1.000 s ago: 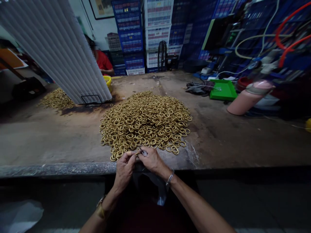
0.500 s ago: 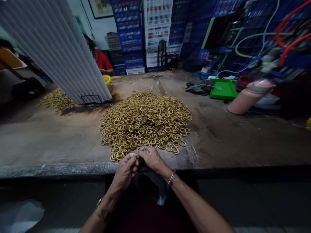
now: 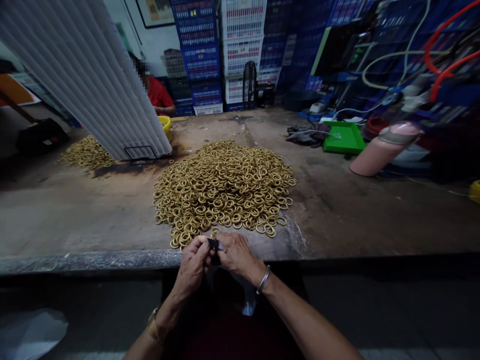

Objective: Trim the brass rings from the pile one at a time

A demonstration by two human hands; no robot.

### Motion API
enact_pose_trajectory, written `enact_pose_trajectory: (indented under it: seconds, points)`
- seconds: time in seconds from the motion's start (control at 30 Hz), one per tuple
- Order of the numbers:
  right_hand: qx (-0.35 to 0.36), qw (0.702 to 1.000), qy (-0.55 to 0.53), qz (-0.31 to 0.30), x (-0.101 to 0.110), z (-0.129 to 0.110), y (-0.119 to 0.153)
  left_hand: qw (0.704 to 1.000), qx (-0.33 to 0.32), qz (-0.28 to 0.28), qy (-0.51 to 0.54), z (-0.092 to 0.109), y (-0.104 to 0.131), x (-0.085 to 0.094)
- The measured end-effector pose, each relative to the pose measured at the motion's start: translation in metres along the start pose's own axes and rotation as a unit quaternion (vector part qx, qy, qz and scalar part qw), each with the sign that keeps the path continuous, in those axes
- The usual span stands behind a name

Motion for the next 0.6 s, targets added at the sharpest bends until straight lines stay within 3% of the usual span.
enact_pose_trajectory:
  seconds: [0.3,0.5,0.6]
  points:
    - [-0.026,1.0,0.004,-0.003,0.001,0.001,-0.001,0.999,-0.013,0.021,-0.022,0.006,0.002,0.001]
    - [-0.032,0.997,-0.014,-0.069,-0.004,0.002,-0.001,1.0,0.01,0.002,-0.001,-0.003,0.004,0.003]
    - [-0.054,0.995,0.06,-0.066,0.0,0.01,-0.005,0.999,0.037,-0.03,0.026,-0.002,0.015,0.003]
Point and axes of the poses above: each hand's wrist, its own y-axis away from the middle knuckle, its own x-axis out of the back of the hand, z = x × y, the point moved 5 cm from there along -y, towards the middle knuckle, and after that the axes turned 14 degrees about z, right-handed, at the moved point
